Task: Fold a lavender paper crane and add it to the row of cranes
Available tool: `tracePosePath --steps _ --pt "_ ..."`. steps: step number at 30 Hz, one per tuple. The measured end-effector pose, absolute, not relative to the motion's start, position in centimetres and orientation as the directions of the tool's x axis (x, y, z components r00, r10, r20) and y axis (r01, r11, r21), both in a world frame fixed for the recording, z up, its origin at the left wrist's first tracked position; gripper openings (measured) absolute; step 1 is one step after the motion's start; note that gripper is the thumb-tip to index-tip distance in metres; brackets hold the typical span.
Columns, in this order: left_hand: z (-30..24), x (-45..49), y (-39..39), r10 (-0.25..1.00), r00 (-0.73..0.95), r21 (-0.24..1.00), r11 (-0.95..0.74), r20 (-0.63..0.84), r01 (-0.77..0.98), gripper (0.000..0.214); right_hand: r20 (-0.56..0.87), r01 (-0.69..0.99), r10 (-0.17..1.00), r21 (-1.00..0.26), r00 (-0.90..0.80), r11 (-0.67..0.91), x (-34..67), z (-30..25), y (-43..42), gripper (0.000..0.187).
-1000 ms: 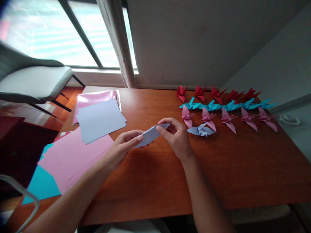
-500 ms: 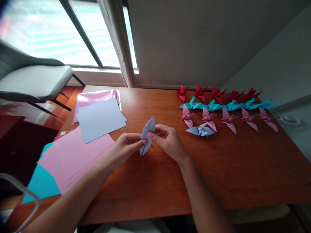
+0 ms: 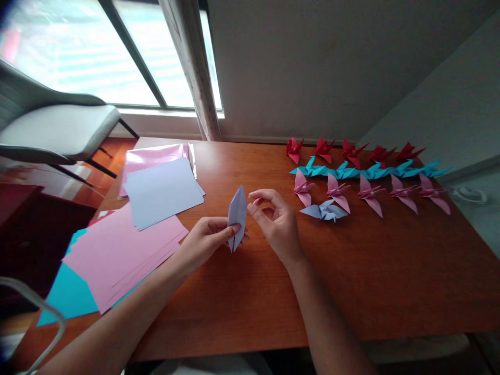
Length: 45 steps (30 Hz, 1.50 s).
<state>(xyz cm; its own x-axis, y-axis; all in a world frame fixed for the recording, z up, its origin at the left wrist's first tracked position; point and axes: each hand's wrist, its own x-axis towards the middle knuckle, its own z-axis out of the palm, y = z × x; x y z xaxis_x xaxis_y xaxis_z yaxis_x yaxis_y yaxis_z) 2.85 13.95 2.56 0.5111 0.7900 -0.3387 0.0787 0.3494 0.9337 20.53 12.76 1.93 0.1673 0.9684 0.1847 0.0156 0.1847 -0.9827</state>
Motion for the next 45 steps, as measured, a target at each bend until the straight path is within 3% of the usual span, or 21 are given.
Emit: tracePosePath --steps 7,14,26,35,45 --pt "2.24 2.87 13.44 0.855 0.471 0.963 0.109 -0.218 0.247 0.034 0.146 -0.099 0.984 -0.983 0.1 0.156 20.68 1.8 12.6 0.012" --pt "2.45 2.92 13.28 0.862 0.475 0.962 0.047 -0.175 0.269 0.036 0.099 -0.117 0.995 -0.988 -0.013 0.097 20.6 1.69 12.63 0.012" --pt "1.98 3.05 13.65 0.839 0.477 0.965 0.239 -0.262 0.108 0.035 0.119 -0.111 0.992 -0.987 -0.05 0.112 20.42 1.75 12.35 0.006" --pt "2.67 3.07 13.57 0.803 0.529 0.945 0.327 -0.272 -0.01 0.037 0.12 -0.118 0.988 -0.987 -0.099 0.108 20.19 1.91 12.41 0.015" --pt "2.39 2.99 13.68 0.808 0.492 0.892 0.435 -0.326 -0.123 0.043 0.222 0.063 0.967 -0.971 -0.127 0.231 20.42 1.43 12.56 0.013"
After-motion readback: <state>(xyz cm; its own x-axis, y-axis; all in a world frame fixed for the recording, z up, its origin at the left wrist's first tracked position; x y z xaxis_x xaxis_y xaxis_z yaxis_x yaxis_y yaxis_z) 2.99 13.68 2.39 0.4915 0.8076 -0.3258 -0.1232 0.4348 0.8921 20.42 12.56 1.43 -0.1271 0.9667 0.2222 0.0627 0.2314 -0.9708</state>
